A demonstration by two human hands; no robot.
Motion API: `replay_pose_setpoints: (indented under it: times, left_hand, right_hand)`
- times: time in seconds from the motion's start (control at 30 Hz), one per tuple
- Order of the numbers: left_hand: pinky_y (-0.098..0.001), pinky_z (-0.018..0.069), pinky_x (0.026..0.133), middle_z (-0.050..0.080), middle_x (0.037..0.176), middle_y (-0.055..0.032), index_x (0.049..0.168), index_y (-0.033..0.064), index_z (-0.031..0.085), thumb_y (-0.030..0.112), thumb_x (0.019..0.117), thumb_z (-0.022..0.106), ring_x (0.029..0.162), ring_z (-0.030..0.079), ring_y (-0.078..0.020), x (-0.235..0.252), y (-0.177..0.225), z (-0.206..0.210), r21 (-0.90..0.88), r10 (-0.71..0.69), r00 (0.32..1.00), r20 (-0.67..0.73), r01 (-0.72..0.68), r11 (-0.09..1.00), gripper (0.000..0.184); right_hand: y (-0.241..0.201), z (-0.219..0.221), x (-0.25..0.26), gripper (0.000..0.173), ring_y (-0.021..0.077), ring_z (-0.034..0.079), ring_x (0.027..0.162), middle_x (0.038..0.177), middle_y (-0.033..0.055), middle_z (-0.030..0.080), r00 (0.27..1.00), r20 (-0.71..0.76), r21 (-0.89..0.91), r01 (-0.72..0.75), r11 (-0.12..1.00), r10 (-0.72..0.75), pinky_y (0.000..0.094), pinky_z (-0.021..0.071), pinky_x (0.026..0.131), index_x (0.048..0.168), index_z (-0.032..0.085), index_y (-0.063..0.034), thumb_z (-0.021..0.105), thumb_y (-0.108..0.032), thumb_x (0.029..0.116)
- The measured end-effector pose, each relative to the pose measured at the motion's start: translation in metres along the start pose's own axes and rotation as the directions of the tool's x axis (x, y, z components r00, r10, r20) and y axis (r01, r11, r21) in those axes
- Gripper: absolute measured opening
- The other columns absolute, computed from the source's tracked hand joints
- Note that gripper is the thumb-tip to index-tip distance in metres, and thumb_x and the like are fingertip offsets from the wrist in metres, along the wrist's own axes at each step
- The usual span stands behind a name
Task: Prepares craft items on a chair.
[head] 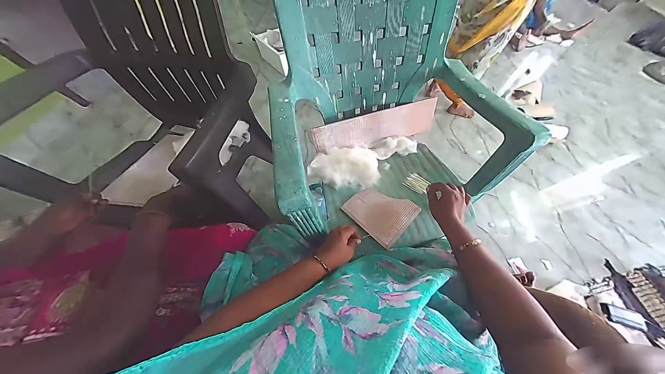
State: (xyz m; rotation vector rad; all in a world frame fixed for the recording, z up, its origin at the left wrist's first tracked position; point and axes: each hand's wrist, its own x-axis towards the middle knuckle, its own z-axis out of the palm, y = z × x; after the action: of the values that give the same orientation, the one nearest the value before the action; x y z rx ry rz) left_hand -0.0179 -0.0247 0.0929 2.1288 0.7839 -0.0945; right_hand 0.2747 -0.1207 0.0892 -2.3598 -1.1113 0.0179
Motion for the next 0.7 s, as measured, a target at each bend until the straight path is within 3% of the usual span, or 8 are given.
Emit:
replay_pose_setpoints:
  times: [0.23, 0.33, 0.47, 0.6, 0.7]
  left_hand:
    - [-0.0413, 0.0471, 0.105, 0.065, 0.122, -0.0227, 0.120, -0.0057, 0.065, 0.017, 0.1066, 0.052, 0.115, 0.062, -0.0299, 0.005, -0.008, -0.004, -0.020, 0.000, 0.999, 0.049, 0.001, 1.000, 0.029]
    - [-0.0417, 0.0476, 0.103, 0.065, 0.120, -0.0233, 0.121, -0.0060, 0.065, 0.016, 0.1066, 0.053, 0.113, 0.063, -0.0302, 0.006, -0.007, -0.006, -0.034, -0.008, 0.999, 0.053, 0.010, 0.999, 0.029]
    - [-0.0416, 0.0489, 0.101, 0.066, 0.117, -0.0227, 0.120, -0.0062, 0.065, 0.017, 0.1070, 0.052, 0.109, 0.064, -0.0296, 0.008, -0.008, -0.006, -0.014, -0.004, 0.998, 0.062, 0.005, 1.000, 0.029]
    - [-0.0425, 0.0491, 0.100, 0.065, 0.118, -0.0222, 0.121, -0.0055, 0.064, 0.017, 0.1069, 0.052, 0.109, 0.063, -0.0293, 0.007, -0.007, -0.005, -0.028, -0.002, 0.998, 0.057, 0.004, 1.000, 0.029]
    - [-0.0381, 0.0505, 0.091, 0.066, 0.110, -0.0178, 0.120, -0.0027, 0.064, 0.019, 0.1065, 0.053, 0.097, 0.063, -0.0223, -0.003, -0.008, -0.004, -0.125, 0.060, 0.997, 0.042, -0.054, 0.991, 0.028]
  right_hand:
    - [0.005, 0.040, 0.049, 0.025, 0.0436, 0.055, 0.126, 0.118, 0.0191, 0.070, 1.000, 0.018, -0.143, 0.003, 0.990, -0.001, 0.0696, 0.0317, 0.108, 0.110, 0.078, -0.0095, 0.059, -0.024, 0.1024]
    - [0.008, 0.035, 0.045, 0.023, 0.0459, 0.052, 0.129, 0.121, 0.0204, 0.069, 1.000, -0.008, -0.095, 0.005, 0.995, -0.006, 0.0720, 0.0314, 0.105, 0.112, 0.077, -0.0101, 0.061, -0.022, 0.1019]
    - [0.022, 0.018, 0.038, 0.026, 0.0459, 0.052, 0.131, 0.124, 0.0211, 0.069, 0.991, -0.104, -0.025, -0.085, 0.996, 0.082, 0.0720, 0.0307, 0.107, 0.116, 0.076, -0.0100, 0.057, -0.021, 0.1026]
    - [0.032, 0.008, 0.026, 0.026, 0.0461, 0.051, 0.132, 0.128, 0.0219, 0.067, 0.979, -0.094, 0.009, -0.183, 0.983, 0.183, 0.0710, 0.0323, 0.106, 0.119, 0.075, -0.0102, 0.056, -0.019, 0.1035]
    - [0.029, 0.005, 0.017, 0.027, 0.0483, 0.048, 0.134, 0.133, 0.0245, 0.063, 0.976, -0.072, 0.035, -0.204, 0.978, 0.206, 0.0719, 0.0333, 0.104, 0.123, 0.073, -0.0109, 0.057, -0.014, 0.1011]
